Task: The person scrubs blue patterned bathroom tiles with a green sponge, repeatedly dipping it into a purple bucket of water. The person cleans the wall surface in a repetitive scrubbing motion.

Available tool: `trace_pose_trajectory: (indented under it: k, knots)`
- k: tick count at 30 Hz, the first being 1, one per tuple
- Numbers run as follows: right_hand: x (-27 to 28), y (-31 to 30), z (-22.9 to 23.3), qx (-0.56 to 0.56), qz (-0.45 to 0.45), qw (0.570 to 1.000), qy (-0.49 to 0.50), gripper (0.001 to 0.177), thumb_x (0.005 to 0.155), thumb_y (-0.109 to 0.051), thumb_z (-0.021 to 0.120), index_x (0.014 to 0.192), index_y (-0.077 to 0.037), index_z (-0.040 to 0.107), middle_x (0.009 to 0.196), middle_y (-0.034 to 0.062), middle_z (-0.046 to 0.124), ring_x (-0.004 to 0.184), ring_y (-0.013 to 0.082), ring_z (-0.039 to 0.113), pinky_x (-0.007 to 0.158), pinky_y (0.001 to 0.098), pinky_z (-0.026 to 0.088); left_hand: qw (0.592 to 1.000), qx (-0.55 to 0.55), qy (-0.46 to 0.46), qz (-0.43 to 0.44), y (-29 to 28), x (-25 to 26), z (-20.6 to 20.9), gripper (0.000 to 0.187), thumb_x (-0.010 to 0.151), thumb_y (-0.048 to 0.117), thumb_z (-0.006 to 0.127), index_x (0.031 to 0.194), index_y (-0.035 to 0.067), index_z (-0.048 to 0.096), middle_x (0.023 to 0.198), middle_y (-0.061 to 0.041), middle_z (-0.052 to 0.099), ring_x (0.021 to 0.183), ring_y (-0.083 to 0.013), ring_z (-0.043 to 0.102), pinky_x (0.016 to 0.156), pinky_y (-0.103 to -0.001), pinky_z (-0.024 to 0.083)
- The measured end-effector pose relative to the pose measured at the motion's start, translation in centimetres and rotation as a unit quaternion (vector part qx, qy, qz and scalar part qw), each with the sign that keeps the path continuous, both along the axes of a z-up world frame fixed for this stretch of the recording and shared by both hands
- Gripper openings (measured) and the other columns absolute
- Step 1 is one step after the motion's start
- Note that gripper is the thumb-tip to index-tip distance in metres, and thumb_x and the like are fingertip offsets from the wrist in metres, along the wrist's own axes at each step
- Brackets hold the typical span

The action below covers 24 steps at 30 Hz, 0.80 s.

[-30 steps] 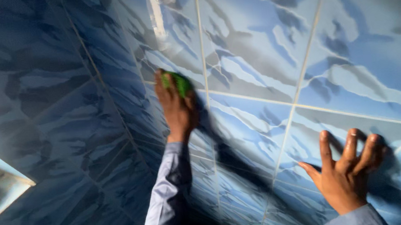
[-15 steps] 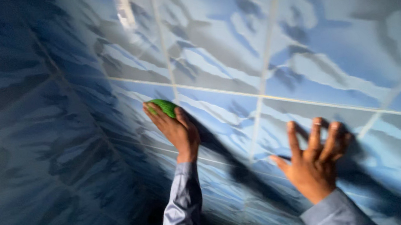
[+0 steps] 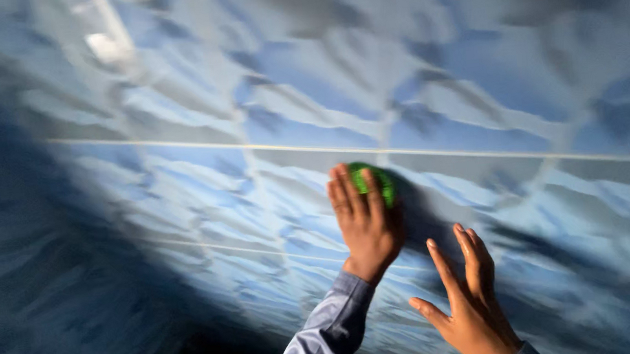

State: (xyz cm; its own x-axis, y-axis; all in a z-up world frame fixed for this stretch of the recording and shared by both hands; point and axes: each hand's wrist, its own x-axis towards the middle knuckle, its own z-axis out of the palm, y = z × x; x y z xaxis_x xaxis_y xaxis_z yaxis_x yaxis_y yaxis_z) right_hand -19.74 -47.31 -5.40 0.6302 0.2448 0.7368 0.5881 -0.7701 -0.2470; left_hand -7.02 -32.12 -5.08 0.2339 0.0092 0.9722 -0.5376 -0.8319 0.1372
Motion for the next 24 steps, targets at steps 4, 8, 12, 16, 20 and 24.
trace_pose_trajectory:
  k: [4, 8, 12, 16, 20, 24]
  knots:
    - [-2.8, -6.4, -0.8, 0.008, -0.063, 0.998, -0.004, 0.087, 0.076, -0.032, 0.079, 0.149, -0.005, 0.039, 0.159, 0.0311, 0.021, 0.147, 0.0516, 0.022, 0.117, 0.0601, 0.023, 0.997, 0.056, 0.021, -0.057, -9.5, -1.8, 0.0, 0.066, 0.1, 0.023, 0.059, 0.158, -0.002, 0.039, 0.163, -0.036, 0.031, 0.155, -0.0531, 0.027, 0.129, -0.062, 0.019]
    - [-4.8, -11.6, -0.8, 0.025, -0.116, 0.992, -0.038, 0.083, 0.079, -0.032, 0.078, 0.145, 0.001, 0.041, 0.16, 0.0325, 0.022, 0.148, 0.0509, 0.024, 0.119, 0.0597, 0.024, 0.984, 0.121, 0.021, -0.127, -18.2, -3.6, 0.8, 0.064, 0.102, 0.023, 0.057, 0.161, 0.004, 0.041, 0.167, -0.028, 0.031, 0.159, -0.0436, 0.027, 0.132, -0.057, 0.016]
    - [-7.1, -15.9, -0.8, 0.051, -0.201, 0.976, -0.074, 0.078, 0.082, -0.028, 0.077, 0.143, 0.004, 0.042, 0.16, 0.0315, 0.026, 0.15, 0.0485, 0.028, 0.122, 0.0589, 0.026, 0.971, 0.202, 0.025, -0.13, -25.3, -5.9, 2.0, 0.064, 0.1, 0.024, 0.051, 0.163, 0.011, 0.045, 0.172, -0.017, 0.032, 0.162, -0.0306, 0.024, 0.134, -0.047, 0.013]
    - [-8.7, -18.1, -0.9, 0.084, -0.252, 0.961, -0.072, 0.076, 0.086, -0.025, 0.075, 0.148, 0.003, 0.042, 0.162, 0.0308, 0.026, 0.15, 0.0465, 0.029, 0.122, 0.0569, 0.028, 0.944, 0.275, 0.03, -0.18, -29.1, -7.5, 2.8, 0.063, 0.101, 0.028, 0.048, 0.161, 0.009, 0.046, 0.172, -0.014, 0.03, 0.163, -0.0252, 0.022, 0.135, -0.044, 0.016]
    - [-8.5, -17.2, -1.8, 0.082, -0.252, 0.962, -0.064, 0.075, 0.087, -0.024, 0.075, 0.149, 0.004, 0.042, 0.164, 0.0296, 0.024, 0.152, 0.0468, 0.026, 0.124, 0.0577, 0.025, 0.911, 0.356, 0.039, -0.205, -27.2, -7.9, 1.6, 0.061, 0.099, 0.029, 0.047, 0.157, 0.01, 0.047, 0.171, -0.009, 0.032, 0.162, -0.022, 0.025, 0.135, -0.042, 0.021]
    - [-7.5, -14.4, -3.0, 0.058, -0.248, 0.965, -0.059, 0.076, 0.083, -0.022, 0.077, 0.146, 0.003, 0.045, 0.163, 0.0282, 0.026, 0.15, 0.0465, 0.027, 0.123, 0.0578, 0.025, 0.916, 0.355, 0.014, -0.189, -20.6, -7.0, -0.5, 0.057, 0.104, 0.024, 0.049, 0.159, 0.008, 0.048, 0.172, -0.009, 0.033, 0.162, -0.0219, 0.028, 0.135, -0.041, 0.024]
